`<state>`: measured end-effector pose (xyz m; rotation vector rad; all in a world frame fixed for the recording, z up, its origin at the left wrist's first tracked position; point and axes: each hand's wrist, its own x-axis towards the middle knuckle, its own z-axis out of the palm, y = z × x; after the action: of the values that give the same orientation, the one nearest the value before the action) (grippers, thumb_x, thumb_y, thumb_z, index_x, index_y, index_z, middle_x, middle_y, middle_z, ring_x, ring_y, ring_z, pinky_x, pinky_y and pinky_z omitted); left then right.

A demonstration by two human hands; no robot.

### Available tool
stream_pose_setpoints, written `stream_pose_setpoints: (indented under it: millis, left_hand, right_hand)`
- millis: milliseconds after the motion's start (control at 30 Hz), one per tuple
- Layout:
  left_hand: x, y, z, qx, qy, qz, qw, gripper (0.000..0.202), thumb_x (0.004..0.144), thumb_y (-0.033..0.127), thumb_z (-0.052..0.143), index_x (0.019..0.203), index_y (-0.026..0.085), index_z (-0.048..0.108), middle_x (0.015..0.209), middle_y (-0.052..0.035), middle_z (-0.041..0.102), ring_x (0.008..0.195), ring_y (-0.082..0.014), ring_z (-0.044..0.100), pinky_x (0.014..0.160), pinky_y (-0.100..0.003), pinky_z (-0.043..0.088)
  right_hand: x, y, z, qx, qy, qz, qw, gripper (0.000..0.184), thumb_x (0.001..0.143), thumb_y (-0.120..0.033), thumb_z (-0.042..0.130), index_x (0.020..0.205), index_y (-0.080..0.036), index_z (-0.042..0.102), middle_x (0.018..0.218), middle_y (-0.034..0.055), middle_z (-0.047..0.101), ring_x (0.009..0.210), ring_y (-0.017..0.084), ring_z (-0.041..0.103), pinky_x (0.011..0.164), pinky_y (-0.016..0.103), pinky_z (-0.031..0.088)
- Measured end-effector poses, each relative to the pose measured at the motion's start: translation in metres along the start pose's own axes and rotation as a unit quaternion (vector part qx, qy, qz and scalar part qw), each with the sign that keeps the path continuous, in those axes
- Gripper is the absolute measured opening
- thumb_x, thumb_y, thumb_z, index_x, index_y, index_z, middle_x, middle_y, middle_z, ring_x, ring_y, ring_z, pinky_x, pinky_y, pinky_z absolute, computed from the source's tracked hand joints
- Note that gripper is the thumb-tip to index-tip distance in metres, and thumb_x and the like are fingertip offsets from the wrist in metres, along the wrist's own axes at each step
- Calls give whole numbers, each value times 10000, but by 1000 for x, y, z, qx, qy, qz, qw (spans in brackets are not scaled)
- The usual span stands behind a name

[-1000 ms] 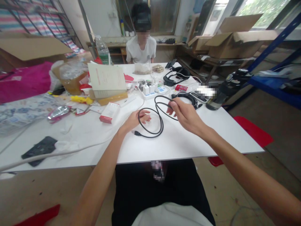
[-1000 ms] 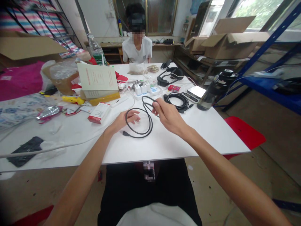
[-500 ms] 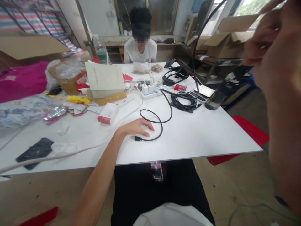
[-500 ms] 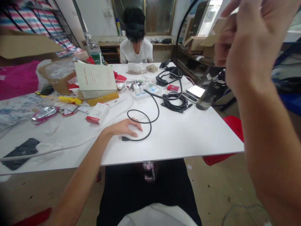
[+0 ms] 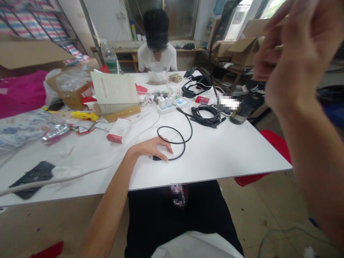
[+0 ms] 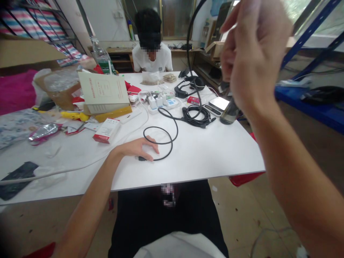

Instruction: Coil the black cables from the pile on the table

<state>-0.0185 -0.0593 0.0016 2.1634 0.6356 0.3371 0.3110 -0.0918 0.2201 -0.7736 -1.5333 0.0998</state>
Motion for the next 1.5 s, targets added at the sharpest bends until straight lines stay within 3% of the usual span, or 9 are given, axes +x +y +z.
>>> stream_pose_setpoints:
  millis: [133,267,467,667,833,967,1133,1400,1500]
  left_hand:
    - [1,0,2,-42,48,-17,998,354,790,488,929,1077,288,878,1160,-83,831,1136,-319,767,1075,-461,584]
    - [6,-8,5,-77,103,-58,990,397,780,489,927,1083,241,858,1109,-90,850,1070,-318,785,1031,-483,603]
    - [12,-19,10,-71,179,-76,978,380,773,444,917,1058,209,825,1040,-80,839,944,-272,752,925,-456,605]
    - [17,-35,12,-42,318,-80,944,243,981,415,663,1066,199,735,1031,-80,794,946,-233,734,901,-391,592]
    - [20,-41,13,-25,406,-126,905,412,1098,497,478,1287,203,696,1240,-115,784,1125,-248,736,997,-407,579]
    - [24,-34,17,-31,391,-132,910,498,1069,608,549,1318,207,709,1365,-129,767,1250,-277,722,1083,-429,558]
    - [23,-30,19,27,364,-106,925,470,948,467,752,1331,197,729,1361,-136,771,1219,-291,734,1060,-450,581]
    - [25,-16,25,19,338,-48,940,277,1040,415,659,1189,231,803,1204,-92,807,1134,-236,748,1003,-377,603]
    - [29,-15,26,55,395,-39,916,309,1071,429,624,1227,209,774,1251,-109,775,1116,-218,736,1000,-368,598]
  right_hand:
    - [-69,12,32,-31,-188,24,981,425,1123,-598,422,1032,-234,622,725,-11,510,609,112,456,575,281,341]
    - [-140,50,56,-132,-388,-9,912,425,1149,-514,350,1113,-202,636,1002,83,651,879,173,572,740,318,407]
    - [-197,99,93,-149,-502,-67,849,426,1161,-424,323,1177,-165,662,1056,114,670,907,191,540,835,337,363]
    - [-207,111,103,-170,-484,-80,855,512,1149,-549,344,1064,-153,657,982,104,685,859,188,529,827,346,321]
    - [-209,111,98,-137,-478,-96,862,529,1101,-621,467,934,-160,665,892,69,671,821,169,536,823,329,336]
    - [-212,111,97,-105,-486,-119,860,547,1066,-651,534,835,-169,649,827,56,643,831,177,538,830,335,353]
    - [-208,110,95,-68,-463,-67,881,567,1052,-688,538,821,-177,622,835,50,635,843,172,518,848,342,361]
    - [-195,120,88,-87,-198,119,969,540,1138,-586,340,804,-207,529,781,50,580,796,174,505,803,363,377]
    - [-190,123,81,-80,-115,152,978,560,1133,-609,349,800,-207,551,776,44,583,773,161,531,782,354,393]
